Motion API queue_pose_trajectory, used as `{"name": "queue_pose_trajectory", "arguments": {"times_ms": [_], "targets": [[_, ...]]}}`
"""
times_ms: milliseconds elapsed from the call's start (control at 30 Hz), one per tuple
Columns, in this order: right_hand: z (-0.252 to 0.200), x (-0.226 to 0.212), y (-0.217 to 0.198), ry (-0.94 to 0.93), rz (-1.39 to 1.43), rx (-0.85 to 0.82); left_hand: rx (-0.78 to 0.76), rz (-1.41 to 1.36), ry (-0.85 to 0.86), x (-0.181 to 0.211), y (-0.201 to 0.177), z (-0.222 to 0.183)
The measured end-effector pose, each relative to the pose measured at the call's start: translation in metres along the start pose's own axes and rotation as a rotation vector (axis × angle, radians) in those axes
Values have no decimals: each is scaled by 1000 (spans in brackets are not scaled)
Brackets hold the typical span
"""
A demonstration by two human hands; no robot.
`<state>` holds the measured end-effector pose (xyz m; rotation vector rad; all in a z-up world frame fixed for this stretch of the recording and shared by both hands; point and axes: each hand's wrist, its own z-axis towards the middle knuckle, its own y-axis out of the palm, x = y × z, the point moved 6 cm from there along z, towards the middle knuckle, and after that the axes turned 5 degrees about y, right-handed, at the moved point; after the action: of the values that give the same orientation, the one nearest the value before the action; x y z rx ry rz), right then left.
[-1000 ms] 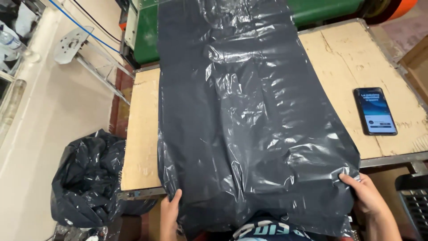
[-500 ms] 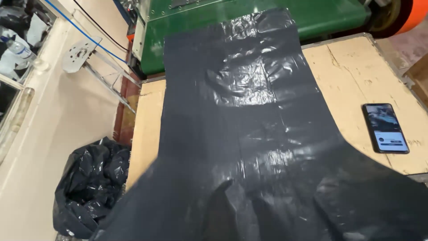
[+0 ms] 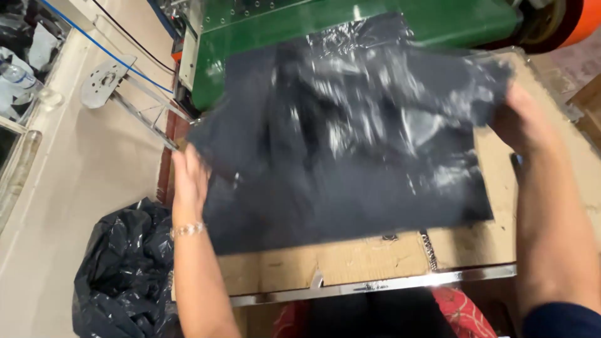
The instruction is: Folding plastic bags and placing them into a collection bin
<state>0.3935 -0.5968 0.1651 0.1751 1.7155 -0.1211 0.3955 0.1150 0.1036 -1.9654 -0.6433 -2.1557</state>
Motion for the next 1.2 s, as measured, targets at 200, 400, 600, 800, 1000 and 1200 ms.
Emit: {"name": "queue_pose_trajectory", "arguments": {"times_ms": [200, 400, 600, 800, 1000, 1200], "targets": [[42, 39, 40, 84, -776, -120, -291, 932, 88, 11, 45, -28], [50, 149, 13, 199, -1016, 77, 3, 1153, -147, -123, -50, -17], [70, 198, -14, 220, -904, 311, 365, 784, -74, -186, -94, 1], [78, 228, -18, 254, -490, 213, 316, 384, 3, -161, -88, -32], [29, 160, 7, -36, -13, -60, 272, 463, 20, -150, -86, -45], [-16, 174, -22, -23, -149, 132, 295, 355, 5, -144, -104, -98]]}}
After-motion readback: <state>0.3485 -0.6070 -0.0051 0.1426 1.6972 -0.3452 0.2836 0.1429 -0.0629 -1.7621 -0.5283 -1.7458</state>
